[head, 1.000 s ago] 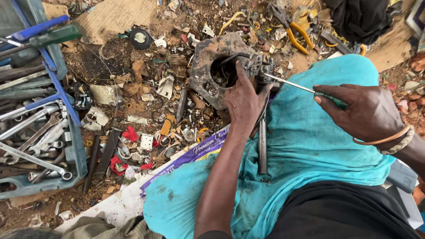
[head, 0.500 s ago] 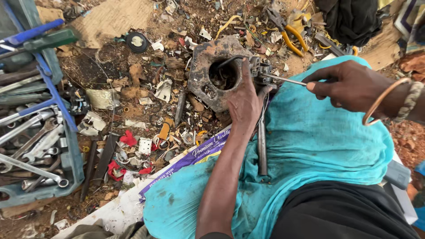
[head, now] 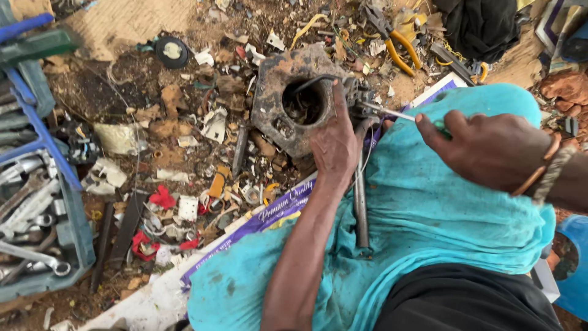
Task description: The person sits on the ground and disassembles a motorcycle shock absorber. They hammer the assembly against a stone block, pull off the yellow sprocket-like top plate, extract internal bushings by hand, grip the body with pliers, and use a screwdriver to pry components apart.
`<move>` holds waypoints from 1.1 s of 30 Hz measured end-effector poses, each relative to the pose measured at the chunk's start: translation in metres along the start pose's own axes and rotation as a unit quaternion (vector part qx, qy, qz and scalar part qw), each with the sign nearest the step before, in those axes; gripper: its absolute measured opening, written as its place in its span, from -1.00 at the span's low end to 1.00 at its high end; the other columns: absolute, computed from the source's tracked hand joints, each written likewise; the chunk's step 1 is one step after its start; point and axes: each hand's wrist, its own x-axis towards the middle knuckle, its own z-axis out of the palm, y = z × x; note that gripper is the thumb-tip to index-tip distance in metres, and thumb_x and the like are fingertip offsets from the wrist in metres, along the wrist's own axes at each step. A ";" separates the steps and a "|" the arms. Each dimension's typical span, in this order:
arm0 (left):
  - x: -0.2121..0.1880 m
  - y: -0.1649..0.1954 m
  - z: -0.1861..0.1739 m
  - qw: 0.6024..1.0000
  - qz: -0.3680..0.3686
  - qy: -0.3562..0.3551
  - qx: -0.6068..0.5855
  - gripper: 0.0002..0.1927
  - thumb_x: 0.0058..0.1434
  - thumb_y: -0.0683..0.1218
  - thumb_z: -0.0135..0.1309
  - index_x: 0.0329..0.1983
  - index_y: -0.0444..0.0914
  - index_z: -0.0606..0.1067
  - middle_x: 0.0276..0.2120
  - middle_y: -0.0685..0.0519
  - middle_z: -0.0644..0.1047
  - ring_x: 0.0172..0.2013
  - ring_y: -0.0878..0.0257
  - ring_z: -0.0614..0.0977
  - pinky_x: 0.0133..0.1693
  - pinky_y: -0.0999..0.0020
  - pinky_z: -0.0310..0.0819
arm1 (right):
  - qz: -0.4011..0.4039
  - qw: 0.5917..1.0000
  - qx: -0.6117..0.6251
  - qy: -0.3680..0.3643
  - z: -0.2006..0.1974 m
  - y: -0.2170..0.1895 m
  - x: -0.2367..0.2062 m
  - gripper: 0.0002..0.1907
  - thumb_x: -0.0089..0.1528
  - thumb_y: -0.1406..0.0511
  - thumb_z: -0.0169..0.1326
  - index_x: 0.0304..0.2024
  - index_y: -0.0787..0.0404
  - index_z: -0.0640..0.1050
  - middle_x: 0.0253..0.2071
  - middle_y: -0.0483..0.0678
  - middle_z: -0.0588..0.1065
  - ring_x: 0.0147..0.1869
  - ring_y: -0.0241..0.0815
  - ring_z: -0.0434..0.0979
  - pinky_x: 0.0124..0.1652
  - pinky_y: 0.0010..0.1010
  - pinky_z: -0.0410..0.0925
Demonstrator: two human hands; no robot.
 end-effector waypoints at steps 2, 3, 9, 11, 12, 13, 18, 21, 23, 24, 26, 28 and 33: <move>0.000 0.002 -0.002 1.000 0.004 0.016 -0.003 0.18 0.15 0.16 0.38 0.55 -0.35 -0.12 -0.51 -0.11 0.60 -0.58 0.02 0.60 -0.50 0.12 0.40 | -0.111 0.978 -0.158 0.084 0.006 0.002 -0.004 -0.48 0.39 0.31 -0.11 0.40 0.31 0.36 -0.29 0.07 0.53 -0.45 -0.14 0.55 -0.63 -0.35 0.37; 0.000 0.003 -0.004 1.000 0.001 0.023 0.001 0.18 0.14 0.18 0.38 0.54 -0.32 -0.11 -0.50 -0.12 0.60 -0.57 0.02 0.61 -0.52 0.13 0.40 | -0.076 0.985 -0.126 0.094 0.008 0.002 -0.006 -0.44 0.32 0.26 -0.05 0.39 0.21 0.39 -0.25 0.03 0.54 -0.43 -0.19 0.56 -0.62 -0.38 0.38; 0.001 0.010 -0.014 0.999 0.015 0.050 -0.013 0.19 0.15 0.09 0.37 0.60 -0.27 -0.16 -0.23 -0.20 0.65 -0.38 0.04 0.68 -0.31 0.15 0.50 | 0.246 0.741 0.625 -0.007 -0.006 -0.003 -0.007 -0.47 0.29 0.16 0.18 0.30 0.14 0.53 -0.23 0.12 0.68 -0.54 -0.24 0.49 -0.58 -0.42 0.34; -0.001 0.010 -0.013 0.998 0.014 0.051 -0.014 0.19 0.12 0.09 0.38 0.60 -0.26 -0.15 -0.18 -0.18 0.65 -0.35 0.00 0.69 -0.29 0.10 0.50 | 0.255 0.618 0.742 -0.045 -0.009 -0.006 -0.003 -0.47 0.29 0.09 0.18 0.24 0.21 0.60 -0.17 -0.01 0.72 -0.57 -0.26 0.28 -0.65 -0.33 0.17; -0.001 0.009 -0.012 0.989 0.070 0.129 -0.011 0.23 0.06 0.08 0.36 0.60 -0.25 -0.17 -0.08 -0.20 0.63 -0.27 -0.01 0.70 -0.20 0.06 0.53 | 0.257 0.668 0.697 -0.044 -0.009 -0.007 -0.002 -0.49 0.30 0.06 0.15 0.19 0.21 0.61 -0.25 0.03 0.68 -0.57 -0.24 0.30 -0.61 -0.31 0.21; -0.001 0.007 -0.010 0.971 0.123 0.204 -0.009 0.27 -0.01 0.07 0.34 0.60 -0.23 -0.20 0.03 -0.22 0.61 -0.19 -0.03 0.71 -0.10 0.03 0.57 | 0.259 0.715 0.648 -0.045 -0.008 -0.008 0.001 -0.50 0.31 0.03 0.13 0.15 0.20 0.63 -0.32 0.07 0.64 -0.56 -0.22 0.32 -0.56 -0.29 0.25; 0.000 0.001 0.003 0.999 0.002 0.016 -0.032 0.19 0.15 0.13 0.37 0.57 -0.30 -0.16 -0.39 -0.07 0.62 -0.61 0.13 0.57 -0.52 0.18 0.39 | 0.280 0.791 0.543 -0.024 -0.002 -0.007 0.011 -0.54 0.29 0.03 0.14 0.11 0.14 0.63 -0.32 0.10 0.65 -0.47 -0.19 0.48 -0.45 -0.24 0.37; -0.002 0.000 0.005 1.000 -0.012 0.010 0.007 0.20 0.13 0.16 0.40 0.56 -0.29 -0.15 -0.60 -0.05 0.56 -0.63 0.10 0.53 -0.52 0.16 0.35 | 0.151 0.941 0.300 0.050 -0.005 -0.010 0.005 -0.51 0.26 0.10 0.11 0.19 0.13 0.56 -0.26 0.06 0.63 -0.41 -0.13 0.59 -0.42 -0.25 0.43; -0.003 0.000 0.003 1.000 -0.006 0.021 0.012 0.18 0.13 0.11 0.39 0.58 -0.27 -0.13 -0.61 -0.04 0.55 -0.61 0.10 0.52 -0.52 0.17 0.33 | 0.067 0.997 -0.022 0.008 -0.010 -0.015 -0.003 -0.37 0.25 0.18 0.02 0.41 0.06 0.40 -0.20 0.01 0.58 -0.46 -0.07 0.61 -0.53 -0.19 0.45; -0.007 0.001 0.000 1.000 -0.010 0.002 -0.005 0.14 0.16 0.05 0.36 0.59 -0.27 -0.11 -0.61 -0.02 0.56 -0.62 0.13 0.53 -0.53 0.18 0.32 | 0.061 0.998 0.005 0.034 -0.014 -0.018 -0.008 -0.41 0.25 0.19 0.00 0.36 0.06 0.41 -0.22 0.04 0.58 -0.48 -0.04 0.60 -0.55 -0.18 0.45; 0.000 -0.001 -0.005 0.999 -0.013 0.003 -0.030 0.09 0.18 0.04 0.34 0.59 -0.28 -0.08 -0.48 -0.03 0.57 -0.64 0.13 0.55 -0.56 0.17 0.31 | 0.052 0.990 0.034 0.128 -0.019 -0.020 -0.011 -0.49 0.23 0.23 -0.02 0.26 0.07 0.43 -0.27 0.10 0.56 -0.52 0.02 0.58 -0.58 -0.15 0.43; -0.001 -0.002 -0.010 0.998 -0.018 -0.014 -0.054 0.08 0.16 0.11 0.34 0.54 -0.32 -0.04 -0.24 -0.10 0.60 -0.67 0.08 0.57 -0.61 0.15 0.33 | 0.100 0.980 0.097 0.139 -0.018 -0.020 -0.013 -0.55 0.29 0.16 -0.03 0.25 -0.02 0.45 -0.29 0.07 0.57 -0.49 0.08 0.59 -0.54 -0.10 0.44; -0.001 -0.014 -0.017 0.999 -0.038 -0.030 0.019 -0.37 0.29 0.02 0.22 0.22 -0.36 0.20 -0.61 -0.14 0.55 -0.57 -0.11 0.61 -0.51 0.03 0.41 | 0.154 0.968 0.165 0.107 0.011 -0.002 -0.026 -0.63 0.38 0.06 -0.04 0.19 -0.07 0.53 -0.29 0.00 0.61 -0.37 0.04 0.63 -0.43 -0.10 0.48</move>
